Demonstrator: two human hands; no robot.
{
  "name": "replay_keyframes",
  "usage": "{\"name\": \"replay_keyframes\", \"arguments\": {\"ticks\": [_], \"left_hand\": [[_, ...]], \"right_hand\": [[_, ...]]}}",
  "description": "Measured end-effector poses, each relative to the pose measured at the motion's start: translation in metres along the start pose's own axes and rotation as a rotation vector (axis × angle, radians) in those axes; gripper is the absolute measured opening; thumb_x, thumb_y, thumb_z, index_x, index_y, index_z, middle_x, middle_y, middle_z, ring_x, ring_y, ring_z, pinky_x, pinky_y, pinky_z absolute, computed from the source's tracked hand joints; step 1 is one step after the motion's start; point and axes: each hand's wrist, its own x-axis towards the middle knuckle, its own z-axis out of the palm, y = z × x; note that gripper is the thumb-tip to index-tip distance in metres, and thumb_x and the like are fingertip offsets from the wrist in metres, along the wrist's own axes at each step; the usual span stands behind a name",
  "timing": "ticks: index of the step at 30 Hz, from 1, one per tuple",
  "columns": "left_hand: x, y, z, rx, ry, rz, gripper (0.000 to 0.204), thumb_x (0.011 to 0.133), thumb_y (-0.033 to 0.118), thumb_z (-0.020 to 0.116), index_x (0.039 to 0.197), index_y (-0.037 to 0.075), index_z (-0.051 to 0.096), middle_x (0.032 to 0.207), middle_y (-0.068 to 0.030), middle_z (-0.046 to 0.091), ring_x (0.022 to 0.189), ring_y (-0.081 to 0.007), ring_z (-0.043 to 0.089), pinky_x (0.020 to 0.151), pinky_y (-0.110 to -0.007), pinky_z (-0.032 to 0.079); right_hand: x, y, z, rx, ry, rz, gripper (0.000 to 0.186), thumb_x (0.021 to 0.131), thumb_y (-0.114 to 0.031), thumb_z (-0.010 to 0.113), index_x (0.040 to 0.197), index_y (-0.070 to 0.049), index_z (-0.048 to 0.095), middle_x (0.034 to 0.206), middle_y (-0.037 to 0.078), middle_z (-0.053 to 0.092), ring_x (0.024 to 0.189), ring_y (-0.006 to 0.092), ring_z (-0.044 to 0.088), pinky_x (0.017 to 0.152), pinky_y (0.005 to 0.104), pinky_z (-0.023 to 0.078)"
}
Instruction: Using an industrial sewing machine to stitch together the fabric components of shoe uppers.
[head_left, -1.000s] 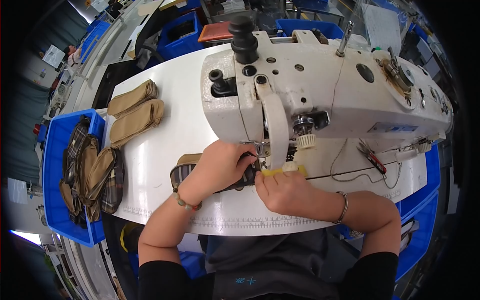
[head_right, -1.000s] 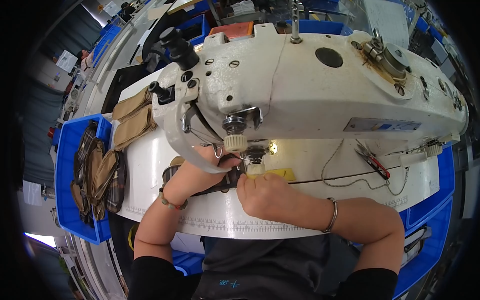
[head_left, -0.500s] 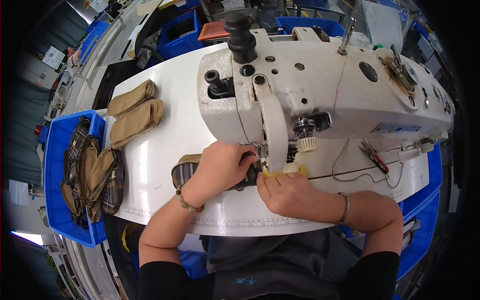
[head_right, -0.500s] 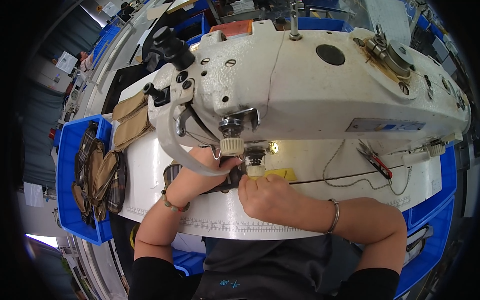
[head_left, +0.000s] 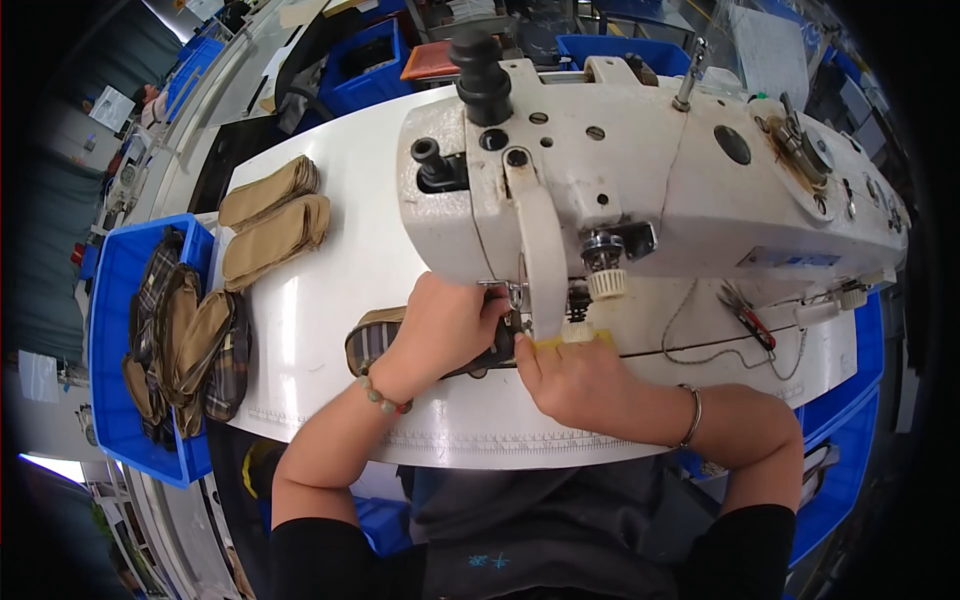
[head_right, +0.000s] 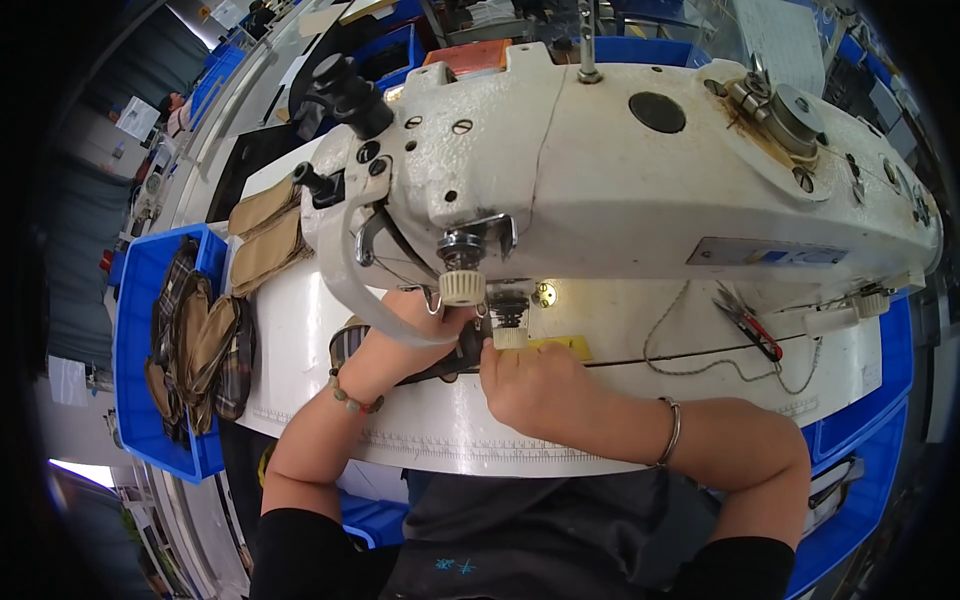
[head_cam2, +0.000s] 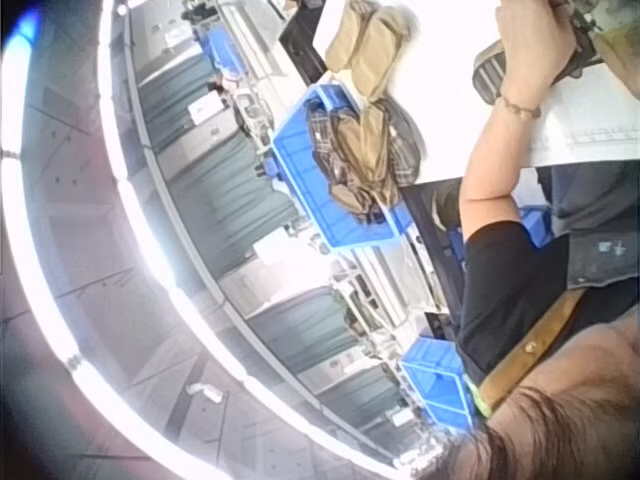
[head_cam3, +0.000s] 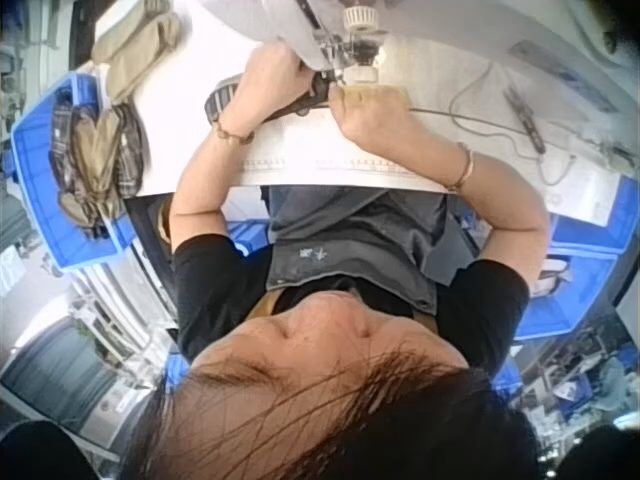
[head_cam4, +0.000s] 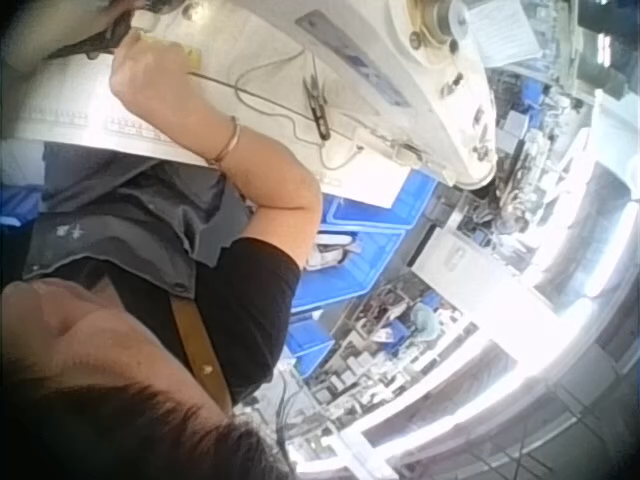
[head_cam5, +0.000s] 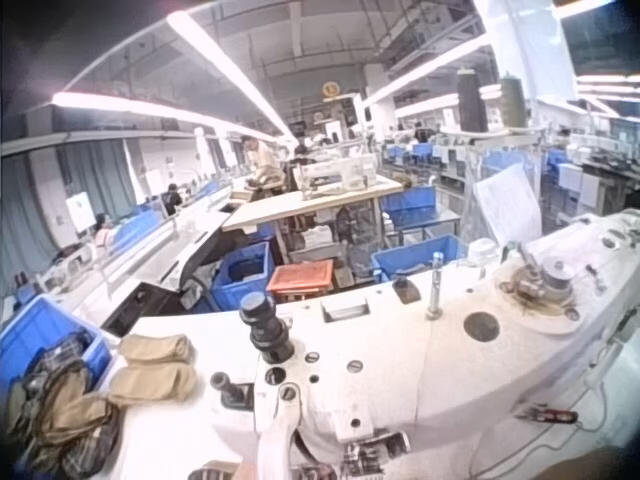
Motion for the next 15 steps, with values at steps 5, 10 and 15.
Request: {"name": "replay_keyframes", "arguments": {"ticks": [5, 10, 15], "left_hand": [[0.016, -0.008, 0.001, -0.03, 0.12, 0.059, 0.02, 0.076, 0.004, 0.069, 0.096, 0.002, 0.068, 0.085, -0.0168, 0.069, 0.081, -0.0388, 0.065, 0.072, -0.045, 0.053], [0.029, -0.015, 0.001, -0.04, 0.257, 0.236, 0.027, 0.076, 0.001, 0.067, 0.102, 0.005, 0.069, 0.099, -0.0152, 0.069, 0.096, -0.0348, 0.065, 0.082, -0.043, 0.052], [0.037, -0.022, 0.008, -0.064, 0.293, 0.259, 0.028, 0.076, 0.001, 0.067, 0.103, 0.005, 0.069, 0.099, -0.0143, 0.069, 0.097, -0.0342, 0.065, 0.082, -0.042, 0.052]], "right_hand": [[0.004, 0.014, 0.014, -0.009, 0.047, 0.096, 0.037, 0.073, -0.011, 0.063, 0.105, 0.006, 0.07, 0.055, 0.001, 0.053, 0.046, 0.0159, 0.055, 0.043, 0.0324, 0.042], [-0.003, 0.024, 0.029, 0.045, 0.029, 0.104, 0.04, 0.071, -0.012, 0.063, 0.107, 0.004, 0.07, 0.057, 0.003, 0.052, 0.053, 0.0188, 0.057, 0.047, 0.0351, 0.044], [-0.004, 0.024, 0.031, 0.1, 0.057, 0.104, 0.04, 0.069, -0.013, 0.063, 0.106, 0.002, 0.07, 0.059, 0.004, 0.051, 0.057, 0.0199, 0.057, 0.049, 0.0373, 0.044]]}}
